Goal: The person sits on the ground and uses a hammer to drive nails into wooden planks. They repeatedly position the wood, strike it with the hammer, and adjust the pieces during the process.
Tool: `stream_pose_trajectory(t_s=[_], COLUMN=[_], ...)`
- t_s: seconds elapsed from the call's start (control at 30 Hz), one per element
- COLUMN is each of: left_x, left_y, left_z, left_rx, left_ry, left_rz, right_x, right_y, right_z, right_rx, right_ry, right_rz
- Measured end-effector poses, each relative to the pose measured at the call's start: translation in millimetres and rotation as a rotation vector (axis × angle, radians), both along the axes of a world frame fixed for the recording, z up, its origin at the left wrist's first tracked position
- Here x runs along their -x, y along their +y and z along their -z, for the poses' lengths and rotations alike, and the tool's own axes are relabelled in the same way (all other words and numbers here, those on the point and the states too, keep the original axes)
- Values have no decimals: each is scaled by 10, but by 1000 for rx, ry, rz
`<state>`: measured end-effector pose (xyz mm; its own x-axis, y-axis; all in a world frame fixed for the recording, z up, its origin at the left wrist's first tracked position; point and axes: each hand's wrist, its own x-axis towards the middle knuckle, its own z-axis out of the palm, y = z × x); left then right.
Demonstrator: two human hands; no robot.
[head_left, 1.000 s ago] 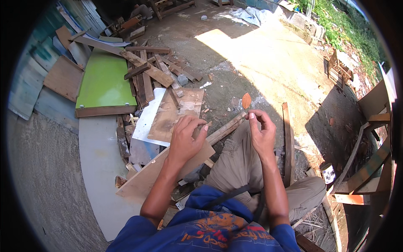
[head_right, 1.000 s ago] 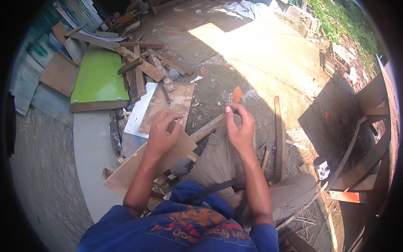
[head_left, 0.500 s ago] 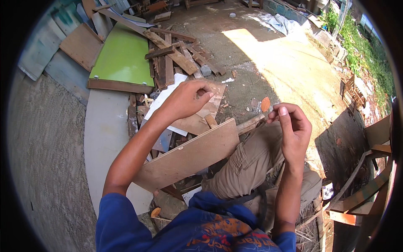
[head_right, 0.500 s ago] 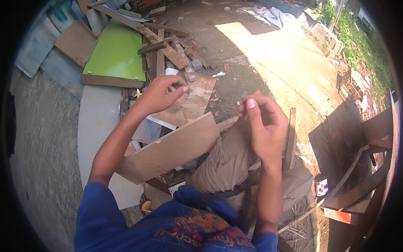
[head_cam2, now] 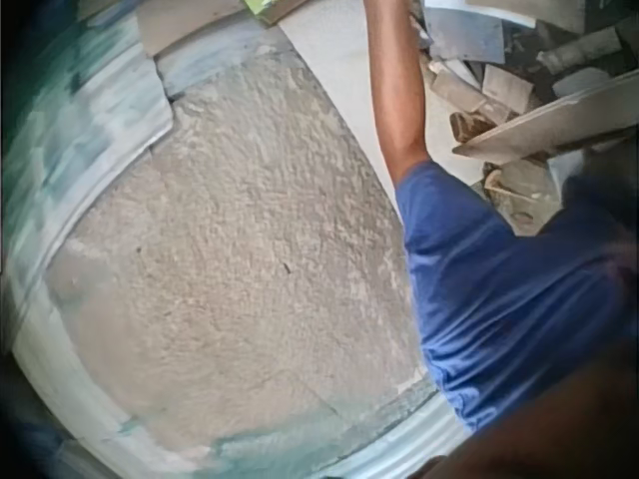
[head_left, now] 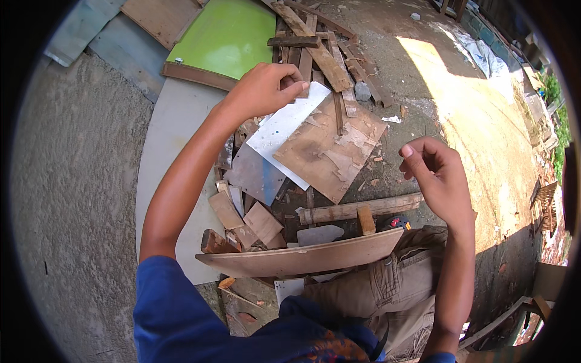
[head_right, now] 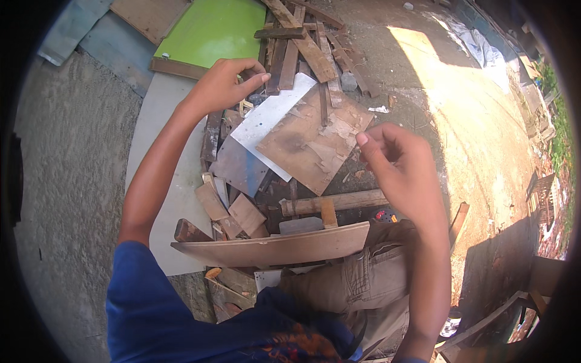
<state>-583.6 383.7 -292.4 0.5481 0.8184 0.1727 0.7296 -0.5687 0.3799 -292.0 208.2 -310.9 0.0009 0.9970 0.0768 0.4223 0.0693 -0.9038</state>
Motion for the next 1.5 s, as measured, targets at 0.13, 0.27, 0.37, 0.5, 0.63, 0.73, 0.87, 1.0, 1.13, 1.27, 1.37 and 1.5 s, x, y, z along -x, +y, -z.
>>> stream_pose_trajectory(t_s=[0.13,0.27,0.37,0.5,0.63,0.73,0.87,1.0,1.13,1.27,1.37,1.5], left_x=[363,1258,1904,2335,2809,3029,3072,3070,2988,2943,3186,3005], left_y=[323,592,515,191,-138,-311,-371,-299,-85,245,307,249], left_z=[438,1466,2264,2548,2794,2986,3357,3798,4320,4189,4081,3881], left_rx=[29,202,326,417,290,245,363,394,207,254,315,346], left_ry=[-38,-155,-139,-39,-100,27,161,11,-263,-522,-377,-404], left_rz=[-137,-411,-708,-727,-743,-758,-833,-960,-1237,-1437,-1387,-1045], right_x=[151,428,651,1097,1664,1950,2055,2071,2066,2013,2026,2014], right_y=[357,398,489,497,424,407,324,334,387,394,381,405], right_z=[216,449,352,-3,-125,98,651,768,715,784,776,764], right_rx=[23,-25,118,74,-110,-165,-255,-333,-237,-248,-242,-208], right_ry=[-112,-112,-127,-144,-295,-458,-631,-774,-796,-813,-824,-858], right_rz=[-82,-139,-355,-567,-784,-796,-729,-683,-678,-656,-677,-656])
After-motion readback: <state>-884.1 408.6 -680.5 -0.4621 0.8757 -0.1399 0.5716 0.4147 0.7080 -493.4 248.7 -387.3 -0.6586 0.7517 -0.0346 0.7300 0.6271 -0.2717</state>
